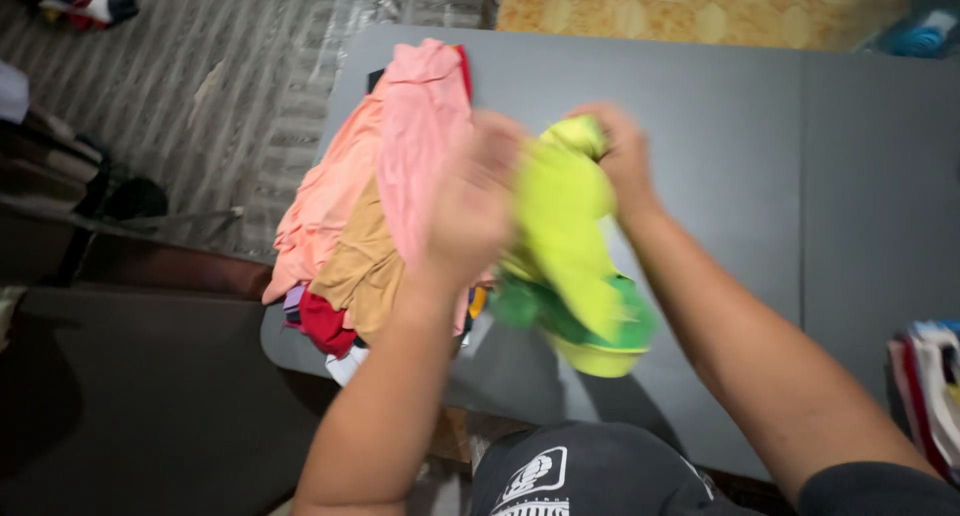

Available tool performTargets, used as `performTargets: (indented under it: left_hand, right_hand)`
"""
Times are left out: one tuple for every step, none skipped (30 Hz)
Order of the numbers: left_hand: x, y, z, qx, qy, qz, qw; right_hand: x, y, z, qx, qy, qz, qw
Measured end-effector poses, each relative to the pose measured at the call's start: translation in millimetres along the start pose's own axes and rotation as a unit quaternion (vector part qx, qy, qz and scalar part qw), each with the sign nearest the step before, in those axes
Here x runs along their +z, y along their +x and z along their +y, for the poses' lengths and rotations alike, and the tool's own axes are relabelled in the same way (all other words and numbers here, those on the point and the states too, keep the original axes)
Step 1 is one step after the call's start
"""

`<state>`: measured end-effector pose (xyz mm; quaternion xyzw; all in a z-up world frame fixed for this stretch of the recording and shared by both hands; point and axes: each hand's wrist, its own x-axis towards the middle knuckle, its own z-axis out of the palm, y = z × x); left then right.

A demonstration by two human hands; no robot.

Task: The person folds a white cloth with a fox pattern and a green and yellow t-shirt on a gray table. Each item is smoothed, folded into a compact rectangle, and placed on a growing stack of folded clothes.

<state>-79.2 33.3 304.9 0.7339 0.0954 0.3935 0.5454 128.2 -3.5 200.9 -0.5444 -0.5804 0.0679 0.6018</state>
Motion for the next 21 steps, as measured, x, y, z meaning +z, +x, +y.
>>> performTargets:
  left_hand:
    - [-14,7,-18,-0.019,0.037,0.079,0.996]
    - [-25,16,-37,-0.040,0.072,0.157,0.984]
    - [-25,14,-57,-0.039,0.066,0.146,0.986]
    - [-25,14,-78,-0.039,0.068,0.135,0.988]
    - [-24,14,-100,-0.038,0.071,0.125,0.989]
    - [-13,14,-110,-0.038,0.064,0.113,0.991]
    - [0,13,-120,-0.109,0.086,0.079,0.987]
    - [11,14,-130,-0.175,0.111,0.043,0.977]
    - [30,16,-124,-0.173,0.107,0.030,0.979]
    - [50,17,-118,-0.147,0.205,0.002,0.968]
    - [69,17,-112,-0.117,0.301,-0.025,0.946]
    - [93,18,-109,-0.113,0.295,-0.035,0.948]
    - [116,18,-107,-0.023,0.283,-0.052,0.958]
    - [137,15,-102,0.064,0.269,-0.065,0.959]
    - [155,15,-109,0.064,0.264,-0.071,0.960]
    - [170,16,-115,0.007,0.208,-0.096,0.973]
    - [186,17,-120,-0.051,0.152,-0.120,0.980]
    - [195,22,-132,-0.046,0.149,-0.125,0.980]
    - [204,27,-144,-0.069,0.187,-0.084,0.976]
    - [215,29,-155,-0.096,0.223,-0.046,0.969]
    - [224,33,-145,-0.095,0.219,-0.052,0.970]
  right_hand:
    - [-23,-2,15,0.035,0.035,0.037,0.998]
    - [-48,-5,29,0.069,0.069,0.076,0.992]
    - [-68,-10,16,0.072,0.061,0.085,0.992]
    - [-87,-13,2,0.120,0.064,0.074,0.988]
    - [-107,-17,-12,0.168,0.068,0.064,0.981]
    - [-118,-21,-21,0.172,0.060,0.074,0.981]
    - [-129,-26,-31,0.202,-0.008,0.033,0.979]
    - [-139,-29,-40,0.230,-0.075,-0.008,0.970]
    - [-146,-36,-41,0.234,-0.081,0.003,0.969]
    - [-154,-44,-42,0.265,-0.109,-0.016,0.958]
    - [-161,-51,-44,0.296,-0.135,-0.035,0.945]
    - [-168,-55,-49,0.301,-0.141,-0.026,0.943]
    - [-174,-59,-55,0.297,-0.136,-0.041,0.944]
    - [-178,-64,-60,0.291,-0.129,-0.061,0.946]
    - [-188,-68,-64,0.296,-0.132,-0.056,0.944]
    - [-195,-69,-67,0.292,-0.159,-0.059,0.941]
    - [-203,-71,-70,0.288,-0.185,-0.062,0.938]
    - [-214,-74,-69,0.288,-0.189,-0.056,0.937]
    - [-224,-78,-68,0.322,-0.198,-0.009,0.926]
    - [-234,-85,-68,0.360,-0.206,0.036,0.909]
    - [-242,-99,-54,0.363,-0.209,0.041,0.907]
